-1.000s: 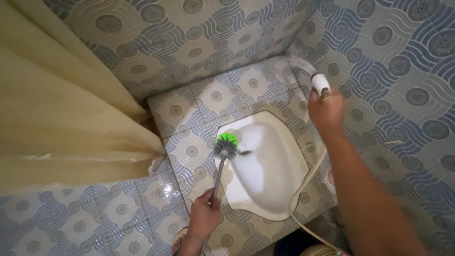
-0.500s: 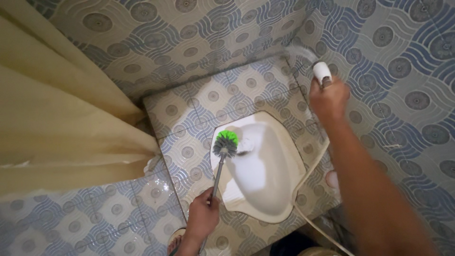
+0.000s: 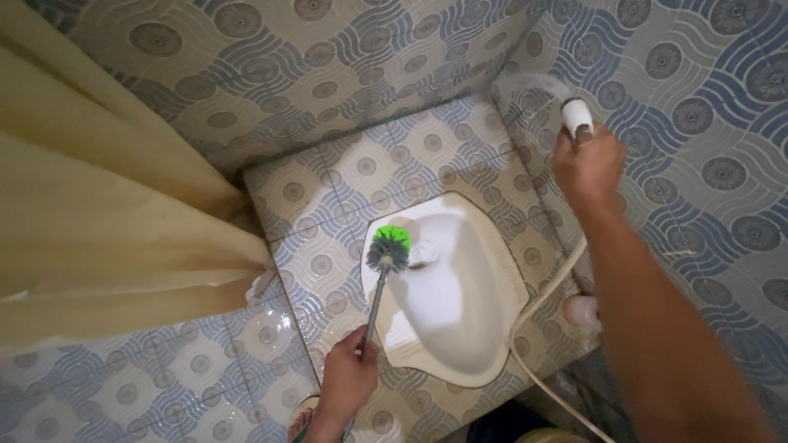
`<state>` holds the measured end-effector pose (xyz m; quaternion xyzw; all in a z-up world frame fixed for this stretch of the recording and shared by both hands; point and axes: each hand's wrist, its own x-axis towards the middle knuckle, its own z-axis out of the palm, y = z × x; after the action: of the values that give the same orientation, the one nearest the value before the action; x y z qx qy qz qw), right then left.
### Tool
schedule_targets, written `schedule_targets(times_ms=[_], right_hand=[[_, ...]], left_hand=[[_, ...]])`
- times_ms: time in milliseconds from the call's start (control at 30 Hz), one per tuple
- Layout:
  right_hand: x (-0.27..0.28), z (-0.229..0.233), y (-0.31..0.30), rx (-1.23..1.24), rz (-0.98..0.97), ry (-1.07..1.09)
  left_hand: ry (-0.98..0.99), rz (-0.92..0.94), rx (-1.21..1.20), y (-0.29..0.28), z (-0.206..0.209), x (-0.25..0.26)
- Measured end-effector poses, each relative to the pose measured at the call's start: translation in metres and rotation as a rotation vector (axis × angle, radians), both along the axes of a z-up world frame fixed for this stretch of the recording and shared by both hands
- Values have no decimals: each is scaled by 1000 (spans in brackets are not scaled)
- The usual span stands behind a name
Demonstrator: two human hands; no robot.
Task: The person cleans a squat toilet by scrubbing the interior bowl with a brush and rinsing the surface with water from a hand-held sprayer.
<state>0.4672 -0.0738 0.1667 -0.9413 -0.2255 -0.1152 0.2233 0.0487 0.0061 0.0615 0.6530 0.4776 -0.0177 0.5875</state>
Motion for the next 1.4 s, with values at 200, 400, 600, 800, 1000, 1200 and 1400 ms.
schedule_targets(times_ms=[200, 400, 600, 800, 1000, 1200, 1400], right_hand=[[9, -2, -12, -38, 17, -43], [0, 12, 1, -37, -69, 105], [-9, 21, 5, 0, -78, 171], [0, 16, -2, -81, -49, 120], [4, 13, -7, -139, -32, 57], [2, 18, -12, -169, -80, 121], [8, 16, -25, -272, -80, 100]], left_hand=[[31, -8, -21, -1, -2, 0], [2, 4, -21, -3, -5, 0], [-33, -27, -26, -1, 1, -1], [19, 1, -58, 1, 6, 0], [-30, -6, -38, -1, 4, -2], [86, -20, -50, -2, 6, 0], [58, -18, -40, -5, 0, -5]])
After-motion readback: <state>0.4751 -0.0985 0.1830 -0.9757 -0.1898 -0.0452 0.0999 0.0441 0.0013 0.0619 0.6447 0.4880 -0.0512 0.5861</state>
